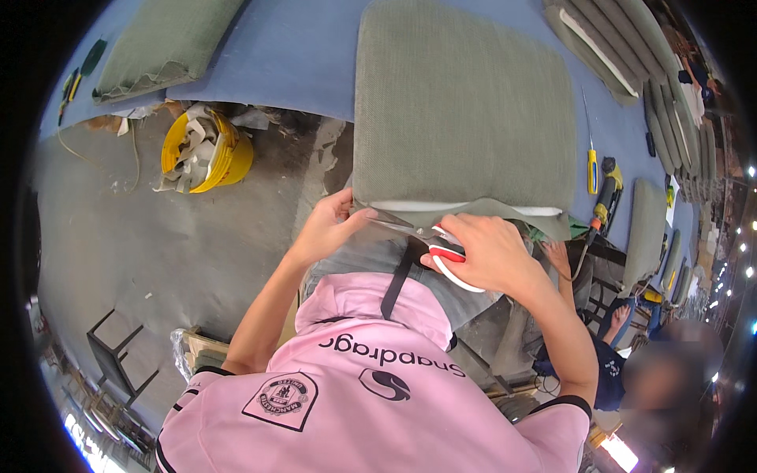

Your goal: The person staples fabric onto cushion frames using a staple gun, trims excess fabric with scissors, and uses a screwdriver to tuck edges. They handle multiple cushions, flipping and adjusting them on a work table in a warehouse setting.

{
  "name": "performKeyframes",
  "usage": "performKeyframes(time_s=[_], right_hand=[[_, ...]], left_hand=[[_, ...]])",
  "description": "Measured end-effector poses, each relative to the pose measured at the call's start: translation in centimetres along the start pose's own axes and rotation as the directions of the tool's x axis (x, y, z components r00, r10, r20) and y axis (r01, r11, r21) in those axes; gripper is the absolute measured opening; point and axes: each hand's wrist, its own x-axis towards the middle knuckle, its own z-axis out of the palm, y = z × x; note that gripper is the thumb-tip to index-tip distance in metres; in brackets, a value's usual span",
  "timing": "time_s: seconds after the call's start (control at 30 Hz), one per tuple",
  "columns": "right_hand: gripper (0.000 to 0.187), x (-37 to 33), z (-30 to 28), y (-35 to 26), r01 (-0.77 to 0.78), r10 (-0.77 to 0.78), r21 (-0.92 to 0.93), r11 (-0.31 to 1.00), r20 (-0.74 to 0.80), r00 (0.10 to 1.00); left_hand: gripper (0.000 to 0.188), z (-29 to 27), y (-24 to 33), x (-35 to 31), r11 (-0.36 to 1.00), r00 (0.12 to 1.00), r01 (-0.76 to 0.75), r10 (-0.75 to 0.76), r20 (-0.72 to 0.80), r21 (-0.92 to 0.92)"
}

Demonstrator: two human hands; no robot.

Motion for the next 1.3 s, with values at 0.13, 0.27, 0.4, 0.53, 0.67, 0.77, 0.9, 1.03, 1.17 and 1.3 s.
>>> performKeyframes(time_s=[0.13, 0.27, 0.4, 0.53, 0.67, 0.77, 0.9, 1.03, 1.17, 1.3], right_hand=[[0.060, -0.7, 0.8, 0.9, -0.003, 0.000, -0.041, 0.999, -0.071, 0.997], [0.057, -0.3, 1.1, 1.6, -0.040, 0.030, -0.106, 0.994, -0.094, 0.995], [0.057, 0.8, 1.3, 2.4, 0.025, -0.038, -0.114, 0.993, -0.119, 0.992], [0.050, 0.6, 0.1, 2.6, -0.003, 0.002, -0.074, 0.997, -0.017, 1.000], [0.048, 0.2, -0.3, 2.4, -0.031, 0.032, -0.073, 0.997, 0.014, 0.999], [0.050, 0.8, 0.1, 2.4, -0.015, 0.014, -0.051, 0.999, -0.016, 1.000], [0.053, 1.7, -0.3, 2.0, -0.017, 0.019, -0.071, 0.997, 0.029, 0.999], [0.056, 2.6, 0.0, 2.1, 0.028, -0.029, -0.055, 0.998, -0.012, 1.000], [0.057, 3.1, 0.0, 2.1, 0.005, -0.003, -0.052, 0.999, 0.031, 1.000], [0.051, 3.2, 0.8, 2.8, 0.038, -0.040, -0.062, 0.997, -0.027, 0.999]], left_hand=[[0.034, 1.4, -1.7, -0.2, 0.999, 0.996, 0.022, -0.018, -0.092, 0.041], [0.038, 2.4, -1.0, -1.1, 0.994, 0.989, 0.043, -0.028, -0.146, 0.103], [0.041, 3.1, -0.6, -1.3, 0.995, 0.977, -0.014, 0.034, -0.210, 0.097], [0.039, 3.1, -0.1, -1.5, 0.994, 0.974, 0.005, 0.020, -0.227, 0.109], [0.037, 2.8, 0.1, -1.5, 0.982, 0.976, 0.074, -0.036, -0.214, 0.172], [0.036, 3.0, -0.6, -1.5, 0.989, 0.974, 0.028, 0.006, -0.225, 0.148], [0.036, 3.1, -0.7, -1.4, 0.991, 0.976, -0.002, 0.032, -0.217, 0.137], [0.035, 3.2, 0.0, -1.3, 0.988, 0.974, 0.006, 0.029, -0.223, 0.155], [0.037, 3.1, -0.5, -1.3, 0.973, 0.971, 0.014, 0.041, -0.233, 0.229], [0.039, 2.4, -1.2, -0.8, 0.956, 0.974, 0.032, 0.036, -0.224, 0.292]])
